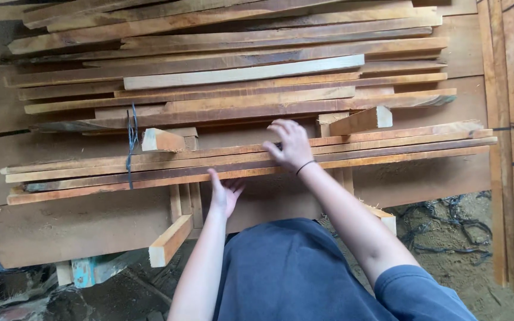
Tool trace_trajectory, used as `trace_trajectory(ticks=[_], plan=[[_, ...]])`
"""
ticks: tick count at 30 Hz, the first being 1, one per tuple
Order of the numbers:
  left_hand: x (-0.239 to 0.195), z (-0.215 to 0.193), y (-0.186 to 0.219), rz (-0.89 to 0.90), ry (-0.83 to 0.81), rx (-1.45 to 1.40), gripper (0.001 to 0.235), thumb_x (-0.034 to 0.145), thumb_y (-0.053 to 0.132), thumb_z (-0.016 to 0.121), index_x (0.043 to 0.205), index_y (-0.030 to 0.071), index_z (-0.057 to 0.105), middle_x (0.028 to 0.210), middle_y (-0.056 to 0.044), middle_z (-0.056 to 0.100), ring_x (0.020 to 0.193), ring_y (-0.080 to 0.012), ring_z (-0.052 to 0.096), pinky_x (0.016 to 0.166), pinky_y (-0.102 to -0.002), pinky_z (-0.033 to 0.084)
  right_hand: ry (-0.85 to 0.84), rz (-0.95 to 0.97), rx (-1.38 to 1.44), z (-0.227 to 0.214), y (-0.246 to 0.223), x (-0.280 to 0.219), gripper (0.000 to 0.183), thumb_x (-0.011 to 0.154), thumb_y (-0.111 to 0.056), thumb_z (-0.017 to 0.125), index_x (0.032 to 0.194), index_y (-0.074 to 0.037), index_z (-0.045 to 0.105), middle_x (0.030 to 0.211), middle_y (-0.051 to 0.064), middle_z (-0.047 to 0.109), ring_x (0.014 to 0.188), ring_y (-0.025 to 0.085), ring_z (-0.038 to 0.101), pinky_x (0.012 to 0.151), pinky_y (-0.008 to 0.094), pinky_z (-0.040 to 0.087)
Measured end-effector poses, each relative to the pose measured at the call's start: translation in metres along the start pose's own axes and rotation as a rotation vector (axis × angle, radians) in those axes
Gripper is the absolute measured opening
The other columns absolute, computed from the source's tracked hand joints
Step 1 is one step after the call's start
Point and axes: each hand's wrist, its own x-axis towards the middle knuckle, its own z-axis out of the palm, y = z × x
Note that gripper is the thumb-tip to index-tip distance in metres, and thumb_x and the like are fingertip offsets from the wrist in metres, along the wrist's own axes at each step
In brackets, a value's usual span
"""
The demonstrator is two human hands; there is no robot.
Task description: The person ties a bundle of wooden planks together using a black strap. They then pick up the tied bundle and place it on a nearby stack. Finally, the person arranges several loose wooden planks on a wooden workbench, aligning them in a row.
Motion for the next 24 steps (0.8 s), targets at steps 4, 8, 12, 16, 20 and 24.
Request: trace_trajectory(ticks=[4, 8, 12, 16, 20, 24], plan=[[0.028, -0.038, -0.013, 0.023, 0.099, -0.212, 0.156, 0.065, 0.101, 0.056, 0.159, 0.006, -0.026, 0.167, -0.028, -0.014, 0.156, -0.0478, -0.003, 0.126, -0.065, 0.012, -0.113, 0.348, 0.129, -0.024, 0.034, 0.03, 0.045, 0.107, -0.059, 0.049, 0.113, -0.02, 0.071, 0.106, 0.007, 0.069, 0.107, 0.031, 0.067, 0.093, 0.047, 0.052], [0.046, -0.064, -0.01, 0.053, 0.193, -0.4, 0.108, 0.079, 0.093, 0.038, 0.153, 0.015, 0.029, 0.142, -0.015, 0.044, 0.132, -0.0371, 0.046, 0.122, -0.059, 0.027, -0.605, 0.684, 0.177, -0.032, 0.061, 0.049, 0.079, 0.097, -0.08, 0.031, 0.101, -0.019, 0.081, 0.109, 0.016, 0.076, 0.121, 0.039, 0.065, 0.106, 0.051, 0.048], [0.081, -0.099, -0.019, 0.091, 0.296, -0.493, 0.082, 0.094, 0.075, 0.029, 0.155, 0.022, 0.043, 0.159, -0.006, 0.044, 0.148, -0.0308, 0.041, 0.127, -0.054, 0.024, -1.057, 0.731, 0.078, -0.083, 0.02, 0.073, 0.115, 0.086, -0.089, 0.019, 0.132, 0.005, 0.066, 0.145, 0.029, 0.057, 0.144, 0.038, 0.047, 0.126, 0.049, 0.03], [0.081, -0.094, -0.016, 0.112, 0.294, -0.478, 0.083, 0.094, 0.076, 0.03, 0.156, 0.021, 0.042, 0.159, -0.007, 0.044, 0.148, -0.0312, 0.041, 0.127, -0.055, 0.025, -1.229, 0.691, 0.137, -0.093, 0.013, 0.09, 0.116, 0.084, -0.088, 0.016, 0.15, 0.002, 0.05, 0.159, 0.026, 0.042, 0.153, 0.038, 0.032, 0.132, 0.048, 0.017], [0.086, -0.078, -0.018, 0.129, 0.251, -0.444, 0.085, 0.093, 0.077, 0.032, 0.156, 0.02, 0.041, 0.159, -0.008, 0.043, 0.148, -0.0317, 0.041, 0.126, -0.055, 0.026, -1.268, 0.669, 0.15, -0.111, 0.002, 0.093, 0.11, 0.087, -0.086, 0.017, 0.15, -0.001, 0.048, 0.163, 0.023, 0.036, 0.156, 0.035, 0.027, 0.133, 0.045, 0.013], [0.076, -0.08, -0.02, 0.158, 0.222, -0.419, 0.087, 0.092, 0.077, 0.034, 0.156, 0.019, 0.04, 0.159, -0.009, 0.043, 0.148, -0.0323, 0.041, 0.126, -0.055, 0.027, -1.279, 0.647, 0.127, -0.11, 0.005, 0.074, 0.12, 0.083, -0.09, 0.007, 0.153, -0.001, 0.047, 0.162, 0.023, 0.038, 0.155, 0.034, 0.029, 0.132, 0.046, 0.015]])
